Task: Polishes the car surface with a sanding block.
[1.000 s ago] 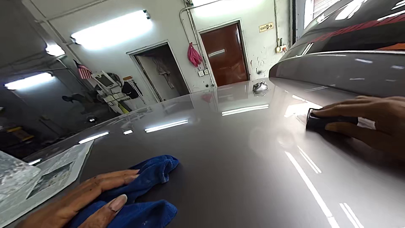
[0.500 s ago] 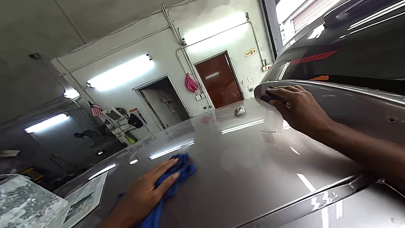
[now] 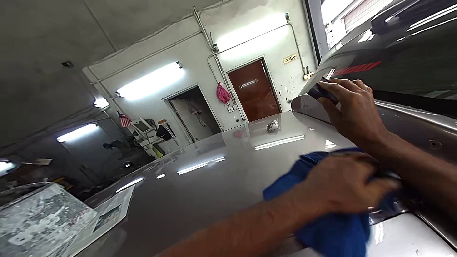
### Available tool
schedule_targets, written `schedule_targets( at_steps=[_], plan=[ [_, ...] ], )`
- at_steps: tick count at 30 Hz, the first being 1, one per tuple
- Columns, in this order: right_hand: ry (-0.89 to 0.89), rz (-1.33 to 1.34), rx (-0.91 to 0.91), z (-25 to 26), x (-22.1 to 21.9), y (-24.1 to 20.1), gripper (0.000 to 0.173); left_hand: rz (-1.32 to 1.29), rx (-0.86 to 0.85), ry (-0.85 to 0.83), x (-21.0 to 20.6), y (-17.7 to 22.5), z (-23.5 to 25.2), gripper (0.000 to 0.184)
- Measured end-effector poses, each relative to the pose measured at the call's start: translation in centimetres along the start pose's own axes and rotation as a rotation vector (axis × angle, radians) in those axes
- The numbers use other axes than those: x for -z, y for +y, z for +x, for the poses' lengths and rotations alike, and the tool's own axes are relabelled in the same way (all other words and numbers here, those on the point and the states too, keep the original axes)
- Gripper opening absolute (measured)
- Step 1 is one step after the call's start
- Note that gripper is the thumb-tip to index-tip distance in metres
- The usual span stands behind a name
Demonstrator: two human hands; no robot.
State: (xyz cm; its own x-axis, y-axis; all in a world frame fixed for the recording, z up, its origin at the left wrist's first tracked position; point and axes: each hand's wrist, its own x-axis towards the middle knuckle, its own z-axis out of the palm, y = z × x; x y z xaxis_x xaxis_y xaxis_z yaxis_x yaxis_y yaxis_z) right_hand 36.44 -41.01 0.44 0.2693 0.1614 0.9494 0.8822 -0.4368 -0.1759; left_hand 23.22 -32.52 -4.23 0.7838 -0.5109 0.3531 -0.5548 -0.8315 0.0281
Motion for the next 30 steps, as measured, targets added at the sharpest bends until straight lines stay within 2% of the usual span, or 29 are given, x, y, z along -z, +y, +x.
schedule_targets(
  at_steps=[3, 6, 8, 10, 14, 19, 25, 30],
  plan=[
    [0.03, -0.006, -0.004, 0.1, 0.3, 0.4, 0.041, 0.09, -0.055, 0.036, -1.1, 5.1, -2.4, 0.041],
    [0.042, 0.001, -0.024, -0.1, 0.6, 0.6, 0.04, 0.203, -0.093, 0.088, -0.5, 7.3, -6.4, 0.042],
    [0.028, 0.024, -0.064, -0.3, 0.8, 1.0, 0.039, 0.249, -0.084, 0.046, 0.9, 7.9, -9.3, 0.043],
    [-0.007, 0.076, -0.1, -0.7, 0.7, 1.1, 0.038, 0.248, -0.038, 0.038, 2.6, 7.2, -12.1, 0.041],
    [-0.149, 0.169, -0.184, -2.8, 1.4, 2.1, 0.034, 0.131, 0.04, 0.009, 6.2, 3.4, -17.1, 0.041],
    [-0.381, 0.166, -0.327, -5.9, 3.7, 2.6, 0.027, 0.048, -0.015, -0.055, 7.8, 1.4, -18.9, 0.043],
    [-0.47, 0.056, -0.241, -8.8, 5.2, 2.5, 0.02, 0.091, -0.036, -0.007, 7.2, 1.3, -18.9, 0.041],
    [-0.477, -0.072, -0.147, -10.2, 6.3, 1.3, 0.026, 0.074, -0.074, -0.051, 7.5, 1.0, -19.1, 0.045]
  ],
)
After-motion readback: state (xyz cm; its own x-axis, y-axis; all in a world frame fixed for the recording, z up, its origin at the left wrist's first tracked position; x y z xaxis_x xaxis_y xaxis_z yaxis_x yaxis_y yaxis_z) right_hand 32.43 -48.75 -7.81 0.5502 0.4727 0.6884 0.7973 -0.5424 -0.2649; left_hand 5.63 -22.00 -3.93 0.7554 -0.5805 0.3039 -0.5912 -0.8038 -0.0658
